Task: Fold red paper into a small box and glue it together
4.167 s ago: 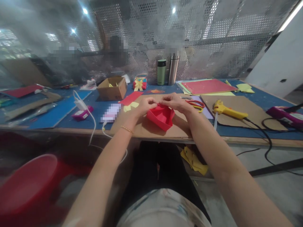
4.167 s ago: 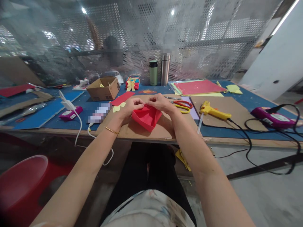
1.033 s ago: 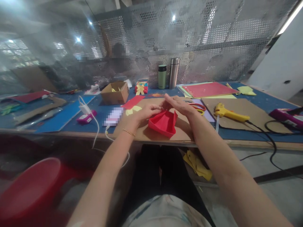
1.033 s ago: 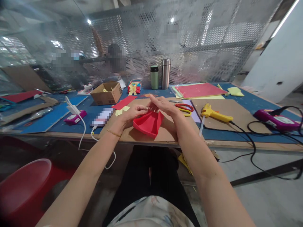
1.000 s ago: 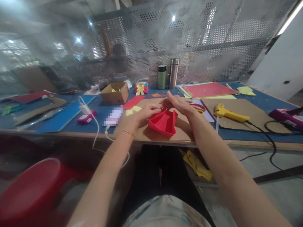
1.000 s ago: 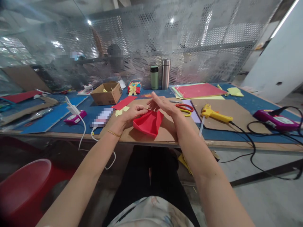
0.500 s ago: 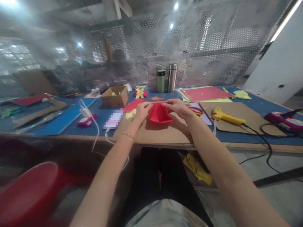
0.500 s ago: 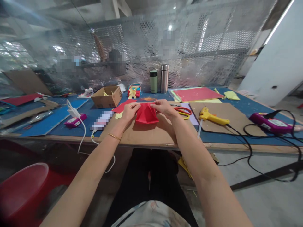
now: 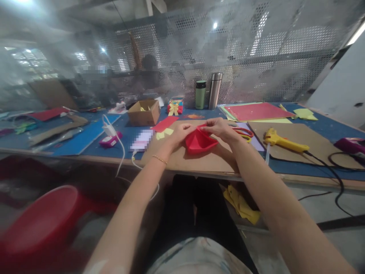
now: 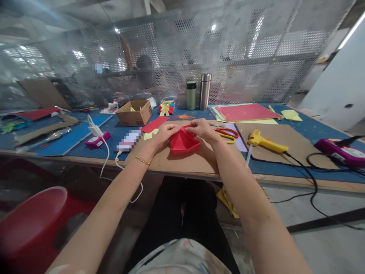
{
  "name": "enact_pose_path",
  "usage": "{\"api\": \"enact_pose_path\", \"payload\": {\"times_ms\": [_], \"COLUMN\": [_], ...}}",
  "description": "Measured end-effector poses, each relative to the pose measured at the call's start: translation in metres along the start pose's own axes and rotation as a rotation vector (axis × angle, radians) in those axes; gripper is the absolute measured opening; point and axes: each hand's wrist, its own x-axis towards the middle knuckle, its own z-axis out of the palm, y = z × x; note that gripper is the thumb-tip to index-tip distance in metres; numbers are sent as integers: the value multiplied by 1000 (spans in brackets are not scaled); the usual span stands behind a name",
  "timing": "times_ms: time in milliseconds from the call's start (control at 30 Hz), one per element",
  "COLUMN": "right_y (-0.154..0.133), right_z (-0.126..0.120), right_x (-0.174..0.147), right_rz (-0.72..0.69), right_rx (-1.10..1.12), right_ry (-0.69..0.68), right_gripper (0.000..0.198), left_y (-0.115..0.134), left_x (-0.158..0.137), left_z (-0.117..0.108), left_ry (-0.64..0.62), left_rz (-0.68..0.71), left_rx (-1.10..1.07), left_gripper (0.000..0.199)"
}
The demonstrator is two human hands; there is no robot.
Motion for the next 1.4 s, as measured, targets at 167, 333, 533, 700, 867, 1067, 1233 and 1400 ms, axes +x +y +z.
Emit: {"api": "enact_pose_path", "payload": {"times_ms": [167, 333, 533, 700, 867, 1067, 1233, 1400], "right_y": [-3, -2, -6, -5, 0, 1, 0, -2], "right_z": [1, 2, 5, 6, 2, 3, 4, 3], "right_x": [-3, 0, -4, -3, 2, 2, 0, -1], "right_rz": [9, -35, -93, -80, -108, -156, -157, -168], "right_rx": [-38, -121, -144, -116, -84, -44, -19, 43], "right_ry": [-42, -36, -72, -65, 54, 4, -27, 6], "right_gripper": [33, 37, 42, 46, 48, 53, 54, 50], "left_y": [1, -1, -2, 1, 2, -1, -4, -2], "left_x": [-1, 2, 5, 4, 5, 6, 6, 7], "left_z": [0, 1, 2, 3, 2, 0, 1, 0], "left_ry": [-31, -37, -1, 12, 73, 6, 1, 53], "left_rz": [46, 18, -17, 14, 80, 80, 108, 155], "left_rx": [51, 46, 45, 42, 73, 63, 46, 104], "left_gripper": [44, 29, 12, 13, 10, 17, 23, 21]}}
